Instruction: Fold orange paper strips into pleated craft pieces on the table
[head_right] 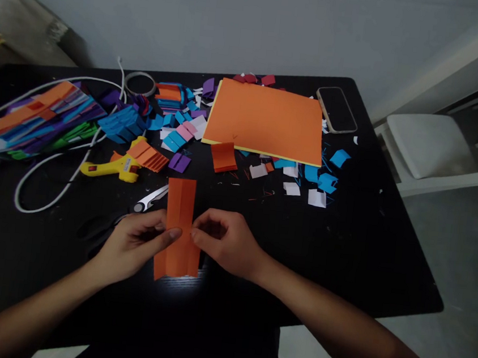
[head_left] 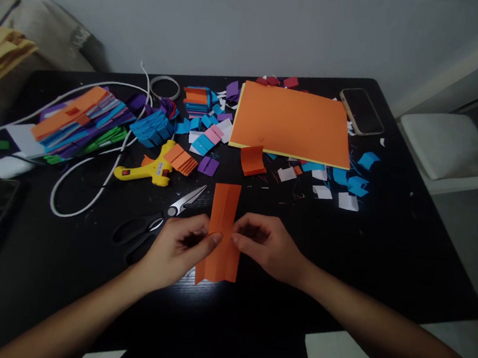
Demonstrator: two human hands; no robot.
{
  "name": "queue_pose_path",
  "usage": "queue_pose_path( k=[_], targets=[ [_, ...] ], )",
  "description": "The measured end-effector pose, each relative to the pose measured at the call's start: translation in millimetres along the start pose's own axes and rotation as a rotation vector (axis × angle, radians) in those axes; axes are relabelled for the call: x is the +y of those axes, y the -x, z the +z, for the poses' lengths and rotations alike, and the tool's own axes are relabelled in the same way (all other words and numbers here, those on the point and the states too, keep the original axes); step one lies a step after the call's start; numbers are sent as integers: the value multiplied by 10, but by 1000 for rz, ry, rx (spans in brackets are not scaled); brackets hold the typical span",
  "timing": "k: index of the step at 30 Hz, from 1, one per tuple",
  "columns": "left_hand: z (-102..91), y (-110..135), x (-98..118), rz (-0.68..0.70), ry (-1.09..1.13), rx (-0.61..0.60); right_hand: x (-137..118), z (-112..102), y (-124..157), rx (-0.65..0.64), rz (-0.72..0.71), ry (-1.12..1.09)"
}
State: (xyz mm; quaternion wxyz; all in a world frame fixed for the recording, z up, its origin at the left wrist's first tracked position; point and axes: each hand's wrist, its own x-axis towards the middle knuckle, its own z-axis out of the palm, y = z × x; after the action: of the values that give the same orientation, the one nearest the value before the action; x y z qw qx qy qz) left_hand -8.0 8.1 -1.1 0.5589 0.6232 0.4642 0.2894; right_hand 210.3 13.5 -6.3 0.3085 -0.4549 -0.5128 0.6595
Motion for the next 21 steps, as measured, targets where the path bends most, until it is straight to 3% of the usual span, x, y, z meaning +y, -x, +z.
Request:
queue_pose_path(
  k=[5,13,18,21],
  targets=[
    [-52,-23,1,12,21,108,-32,-52,-26,-15,48,-132],
    [-2,-18,12,-13,87,15,-27,-8,-3,-18,-18,-10],
    [-54,-26,-1,-11,38,129,-24,-52,-16,-56,47,-67],
    [-54,-39,19,-24,62,132,-31,-50,-16,-30,30,-125]
  ],
)
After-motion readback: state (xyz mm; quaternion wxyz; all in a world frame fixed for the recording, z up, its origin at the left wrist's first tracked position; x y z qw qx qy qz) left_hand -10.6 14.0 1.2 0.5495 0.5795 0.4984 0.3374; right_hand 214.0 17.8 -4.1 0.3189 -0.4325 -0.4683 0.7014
